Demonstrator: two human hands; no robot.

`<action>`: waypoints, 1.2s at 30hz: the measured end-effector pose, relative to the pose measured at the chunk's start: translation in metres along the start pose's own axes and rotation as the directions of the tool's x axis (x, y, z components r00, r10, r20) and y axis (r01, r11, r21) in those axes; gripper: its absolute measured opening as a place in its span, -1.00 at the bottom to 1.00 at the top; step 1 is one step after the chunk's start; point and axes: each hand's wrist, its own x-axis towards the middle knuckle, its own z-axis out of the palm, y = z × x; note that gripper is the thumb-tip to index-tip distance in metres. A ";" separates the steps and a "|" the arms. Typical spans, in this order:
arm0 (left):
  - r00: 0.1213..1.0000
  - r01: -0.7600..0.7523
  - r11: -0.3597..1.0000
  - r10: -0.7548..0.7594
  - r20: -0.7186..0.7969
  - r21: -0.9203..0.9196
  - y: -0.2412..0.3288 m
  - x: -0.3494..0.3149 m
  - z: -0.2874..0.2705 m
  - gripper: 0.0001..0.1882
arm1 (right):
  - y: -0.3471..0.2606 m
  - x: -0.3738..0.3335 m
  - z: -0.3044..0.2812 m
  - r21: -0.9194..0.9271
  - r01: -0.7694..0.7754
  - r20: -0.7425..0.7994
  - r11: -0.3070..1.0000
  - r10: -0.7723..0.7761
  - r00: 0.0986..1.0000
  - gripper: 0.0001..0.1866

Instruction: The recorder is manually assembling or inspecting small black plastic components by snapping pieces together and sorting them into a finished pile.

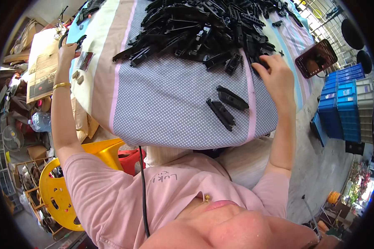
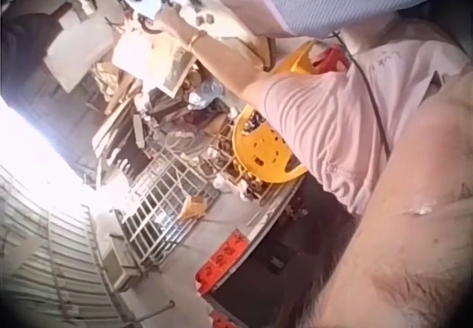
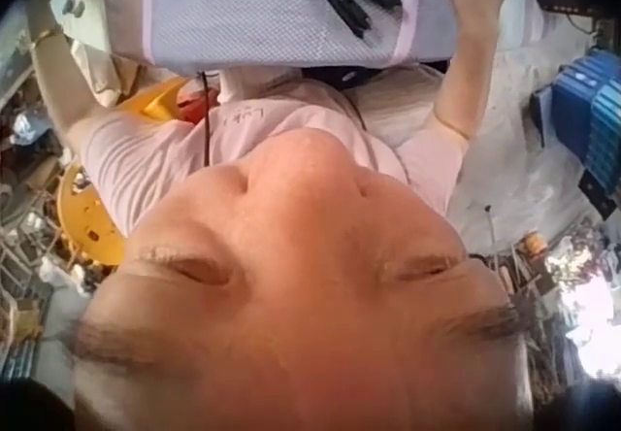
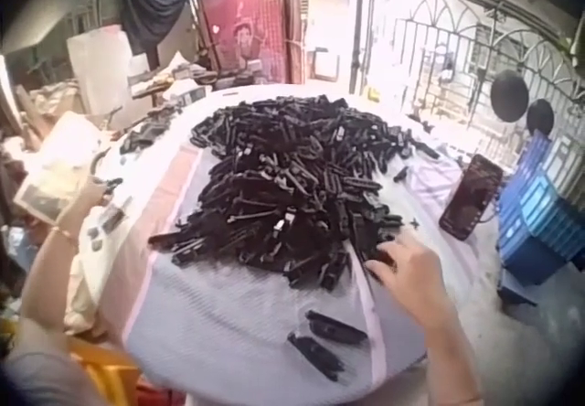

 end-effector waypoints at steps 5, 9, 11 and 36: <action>0.854 -0.472 0.830 0.514 -0.079 0.298 0.075 -0.071 0.003 -0.68 | -0.013 -0.003 0.003 -0.058 0.105 0.028 0.993 -0.103 0.994 -0.77; 0.698 -0.375 0.773 0.599 0.393 -0.512 0.138 -0.153 0.060 -0.65 | -0.010 -0.007 0.002 -0.083 -0.008 0.113 0.997 0.017 0.993 -0.80; 0.512 -0.119 0.751 0.607 0.608 -0.649 0.164 -0.205 0.079 -0.64 | -0.004 -0.008 -0.002 -0.101 -0.008 0.128 0.995 0.021 0.992 -0.81; 0.092 0.545 0.645 0.589 0.803 -0.536 0.157 -0.282 0.164 -0.61 | -0.054 -0.018 -0.001 0.751 0.004 0.002 0.661 -0.009 1.000 -0.64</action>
